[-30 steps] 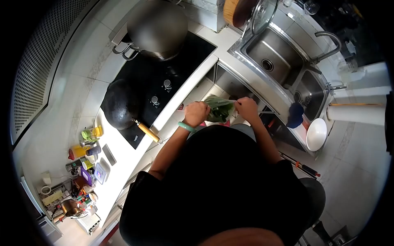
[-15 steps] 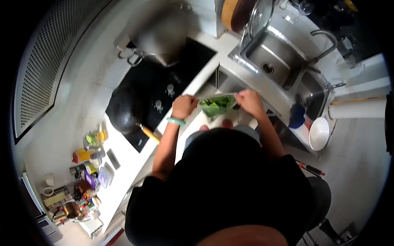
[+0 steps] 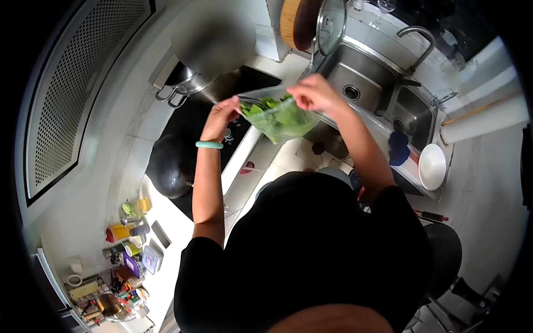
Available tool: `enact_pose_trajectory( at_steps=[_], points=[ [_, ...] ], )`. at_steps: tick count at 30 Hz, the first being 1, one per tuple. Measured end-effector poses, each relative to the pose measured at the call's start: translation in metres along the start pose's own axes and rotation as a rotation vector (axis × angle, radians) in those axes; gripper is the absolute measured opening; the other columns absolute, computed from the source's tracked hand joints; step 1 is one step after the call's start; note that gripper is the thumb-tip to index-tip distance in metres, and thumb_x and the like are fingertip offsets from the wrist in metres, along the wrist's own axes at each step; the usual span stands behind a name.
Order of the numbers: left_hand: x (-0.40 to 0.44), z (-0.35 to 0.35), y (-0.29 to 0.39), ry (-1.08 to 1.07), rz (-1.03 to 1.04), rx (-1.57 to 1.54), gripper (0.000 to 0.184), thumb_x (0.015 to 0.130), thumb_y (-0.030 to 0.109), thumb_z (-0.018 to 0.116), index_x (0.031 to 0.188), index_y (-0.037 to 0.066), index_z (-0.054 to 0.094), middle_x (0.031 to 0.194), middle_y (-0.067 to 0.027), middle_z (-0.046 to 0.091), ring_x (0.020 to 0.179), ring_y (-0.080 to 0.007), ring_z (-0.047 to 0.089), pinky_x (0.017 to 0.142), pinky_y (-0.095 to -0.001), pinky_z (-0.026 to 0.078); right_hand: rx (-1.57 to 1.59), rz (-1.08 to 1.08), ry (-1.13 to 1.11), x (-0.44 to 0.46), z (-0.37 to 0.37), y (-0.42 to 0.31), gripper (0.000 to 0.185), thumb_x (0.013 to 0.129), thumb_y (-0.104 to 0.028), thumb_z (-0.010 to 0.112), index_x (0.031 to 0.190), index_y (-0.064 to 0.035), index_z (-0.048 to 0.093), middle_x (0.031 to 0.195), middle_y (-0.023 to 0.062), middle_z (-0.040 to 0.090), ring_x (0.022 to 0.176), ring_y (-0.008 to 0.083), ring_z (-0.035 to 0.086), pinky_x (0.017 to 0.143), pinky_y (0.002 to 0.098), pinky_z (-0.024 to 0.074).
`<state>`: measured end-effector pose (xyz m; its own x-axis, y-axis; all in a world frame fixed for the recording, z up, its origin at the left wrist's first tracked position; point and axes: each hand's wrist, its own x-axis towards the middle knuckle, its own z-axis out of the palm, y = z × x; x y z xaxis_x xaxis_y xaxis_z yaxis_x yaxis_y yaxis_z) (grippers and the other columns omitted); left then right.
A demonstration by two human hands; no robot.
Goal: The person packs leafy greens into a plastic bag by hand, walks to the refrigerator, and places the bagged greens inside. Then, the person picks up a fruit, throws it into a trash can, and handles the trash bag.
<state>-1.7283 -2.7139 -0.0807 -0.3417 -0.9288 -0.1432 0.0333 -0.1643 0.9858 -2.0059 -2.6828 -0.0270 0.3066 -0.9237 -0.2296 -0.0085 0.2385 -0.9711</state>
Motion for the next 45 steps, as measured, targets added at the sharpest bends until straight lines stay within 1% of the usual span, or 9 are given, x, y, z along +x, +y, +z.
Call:
enact_pose_trajectory(
  at_steps=[4, 9, 16, 27, 31, 34, 39, 42, 45],
  points=[
    [0.018, 0.010, 0.006, -0.367, 0.394, -0.560, 0.081, 0.067, 0.069, 0.055, 0.120, 0.010, 0.043, 0.123, -0.0041, 0.046, 0.116, -0.0211, 0.041, 0.095, -0.0372, 0.034, 0.124, -0.120, -0.095, 0.002, 0.000, -0.076, 0.030, 0.079, -0.022, 0.064, 0.058, -0.0049, 0.052, 0.050, 0.0033, 0.048, 0.035, 0.0021, 0.030, 0.032, 0.0183, 0.0161],
    [0.033, 0.070, 0.011, -0.346, 0.427, -0.379, 0.128, 0.042, 0.068, 0.074, 0.139, 0.011, 0.015, 0.141, -0.0047, 0.026, 0.130, -0.0237, 0.025, 0.105, -0.0386, 0.022, 0.114, -0.196, -0.117, -0.007, 0.017, -0.138, 0.030, 0.078, -0.026, 0.067, 0.065, -0.0012, 0.055, 0.058, 0.0069, 0.052, 0.036, 0.0009, 0.029, 0.032, 0.0166, 0.0155],
    [0.079, 0.085, 0.040, -0.353, 0.526, -0.448, 0.087, 0.067, 0.043, 0.074, 0.130, 0.001, 0.032, 0.126, -0.0097, 0.045, 0.115, -0.0249, 0.045, 0.098, -0.0395, 0.037, 0.139, -0.376, -0.052, 0.000, -0.010, -0.164, 0.026, 0.077, -0.025, 0.067, 0.066, -0.0044, 0.055, 0.057, 0.0024, 0.051, 0.037, 0.0016, 0.030, 0.033, 0.0173, 0.0178],
    [0.057, 0.159, 0.081, -0.274, 0.253, -0.261, 0.036, 0.074, 0.008, 0.071, 0.105, -0.002, 0.056, 0.097, -0.0085, 0.062, 0.088, -0.0161, 0.058, 0.084, -0.0278, 0.044, 0.119, -0.600, 0.314, -0.028, -0.094, -0.119, 0.031, 0.081, -0.030, 0.063, 0.061, -0.0085, 0.052, 0.056, -0.0028, 0.049, 0.048, 0.0034, 0.039, 0.046, 0.0179, 0.0287],
    [0.070, 0.169, 0.064, -0.256, 0.304, -0.177, 0.058, 0.078, 0.017, 0.069, 0.123, -0.004, 0.040, 0.114, -0.0131, 0.054, 0.102, -0.0212, 0.051, 0.092, -0.0314, 0.037, 0.040, -0.630, 0.325, -0.045, -0.078, -0.120, 0.032, 0.082, -0.031, 0.062, 0.062, -0.0065, 0.057, 0.058, -0.0013, 0.053, 0.051, 0.0045, 0.044, 0.049, 0.0183, 0.0319],
    [0.063, 0.178, 0.046, -0.101, 0.360, -0.149, 0.102, 0.074, 0.035, 0.071, 0.140, 0.013, -0.003, 0.139, -0.0162, 0.017, 0.123, -0.0295, 0.029, 0.097, -0.0436, 0.029, -0.153, -0.621, 0.402, -0.046, -0.049, -0.119, 0.032, 0.083, -0.030, 0.061, 0.070, -0.0014, 0.064, 0.062, 0.0032, 0.059, 0.054, 0.0066, 0.051, 0.050, 0.0183, 0.0364],
    [0.044, 0.205, 0.040, -0.237, 0.355, -0.426, 0.091, 0.074, 0.041, 0.069, 0.139, 0.014, 0.012, 0.139, -0.0072, 0.023, 0.126, -0.0291, 0.025, 0.099, -0.0490, 0.026, -0.622, -0.513, 0.301, -0.034, -0.009, -0.127, 0.033, 0.084, -0.027, 0.058, 0.068, 0.0008, 0.066, 0.060, 0.0060, 0.064, 0.054, 0.0110, 0.060, 0.055, 0.0247, 0.0472],
    [0.064, 0.200, 0.027, -0.250, 0.261, -0.726, 0.055, 0.074, 0.005, 0.064, 0.123, 0.006, 0.039, 0.113, -0.0087, 0.051, 0.108, -0.0219, 0.048, 0.093, -0.0377, 0.037, -0.765, -0.472, 0.166, -0.020, 0.013, -0.125, 0.035, 0.085, -0.028, 0.055, 0.067, -0.0006, 0.066, 0.060, 0.0066, 0.064, 0.054, 0.0130, 0.061, 0.056, 0.0261, 0.0481],
    [0.067, 0.189, 0.030, -0.334, 0.069, -0.898, 0.035, 0.075, 0.005, 0.055, 0.110, 0.000, 0.051, 0.107, -0.0103, 0.056, 0.101, -0.0254, 0.054, 0.090, -0.0390, 0.043, -0.853, -0.462, 0.008, -0.027, 0.017, -0.134, 0.038, 0.086, -0.032, 0.054, 0.071, 0.0002, 0.066, 0.064, 0.0072, 0.065, 0.054, 0.0130, 0.061, 0.054, 0.0255, 0.0480]
  ],
)
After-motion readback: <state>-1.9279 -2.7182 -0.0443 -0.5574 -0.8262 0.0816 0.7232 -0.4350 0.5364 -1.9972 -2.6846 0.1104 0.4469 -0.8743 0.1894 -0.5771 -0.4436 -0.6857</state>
